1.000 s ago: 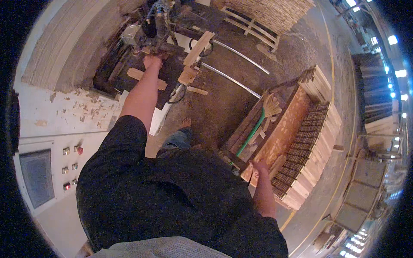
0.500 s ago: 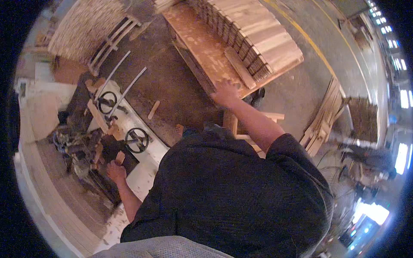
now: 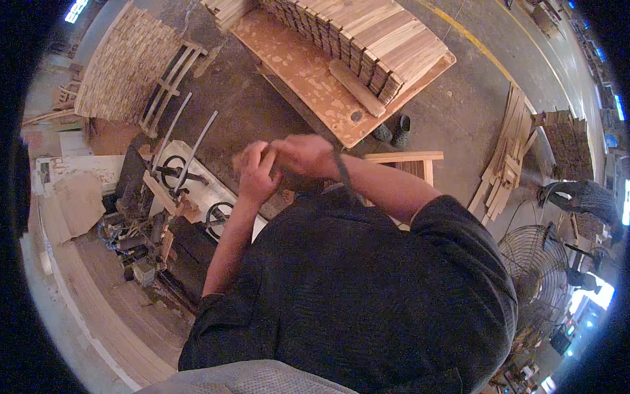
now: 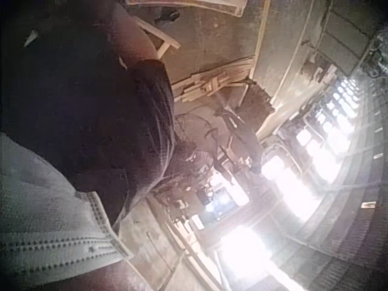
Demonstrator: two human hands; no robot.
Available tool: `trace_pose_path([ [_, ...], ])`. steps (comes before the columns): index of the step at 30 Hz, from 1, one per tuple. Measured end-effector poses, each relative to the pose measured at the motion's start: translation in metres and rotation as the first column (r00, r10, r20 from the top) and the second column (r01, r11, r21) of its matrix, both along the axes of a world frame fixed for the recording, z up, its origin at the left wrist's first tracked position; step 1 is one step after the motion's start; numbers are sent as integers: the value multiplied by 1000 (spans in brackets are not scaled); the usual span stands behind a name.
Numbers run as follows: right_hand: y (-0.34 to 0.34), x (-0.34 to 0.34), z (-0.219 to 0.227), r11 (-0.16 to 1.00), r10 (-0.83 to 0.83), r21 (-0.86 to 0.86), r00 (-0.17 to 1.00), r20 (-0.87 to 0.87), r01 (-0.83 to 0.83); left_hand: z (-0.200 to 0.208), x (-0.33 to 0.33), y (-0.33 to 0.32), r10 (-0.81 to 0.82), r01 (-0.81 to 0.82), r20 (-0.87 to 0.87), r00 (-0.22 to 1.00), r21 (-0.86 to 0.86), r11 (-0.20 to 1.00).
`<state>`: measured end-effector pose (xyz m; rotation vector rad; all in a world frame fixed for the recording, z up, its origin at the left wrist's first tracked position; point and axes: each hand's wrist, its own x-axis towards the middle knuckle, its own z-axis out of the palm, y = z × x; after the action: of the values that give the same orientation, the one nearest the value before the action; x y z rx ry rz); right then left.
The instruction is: Operating a woodworking machine to process wooden slats.
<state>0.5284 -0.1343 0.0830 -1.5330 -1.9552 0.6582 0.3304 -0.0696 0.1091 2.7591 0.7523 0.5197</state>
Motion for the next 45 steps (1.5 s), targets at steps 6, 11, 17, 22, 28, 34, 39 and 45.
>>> trace_pose_path([
  [6,11,111,-37,725,-689,237,677,260,647,-22,-28,-3,171,-161,190,967,-66,985],
  [11,19,160,-60,781,-595,195,612,521,593,-63,-85,-29,286,-282,-3,958,-185,941],
  [17,45,148,-62,712,-547,35,522,654,701,-75,-130,-69,441,-417,-39,897,-407,813],
  [22,42,141,-48,795,-481,119,499,721,594,-67,-151,-59,581,-531,15,814,-387,754],
  [28,50,124,-40,693,-492,-17,489,720,721,-51,-220,19,804,-810,216,554,-85,580],
  [34,46,33,-52,879,-408,-48,801,437,474,-10,-304,140,940,-934,-90,328,121,337],
  [39,36,-17,-120,971,-20,-222,959,282,86,-4,-331,184,884,-987,-447,137,-142,81],
  [45,39,1,-209,870,92,-490,995,36,-63,-6,-337,187,891,-971,-445,92,-240,-20],
])
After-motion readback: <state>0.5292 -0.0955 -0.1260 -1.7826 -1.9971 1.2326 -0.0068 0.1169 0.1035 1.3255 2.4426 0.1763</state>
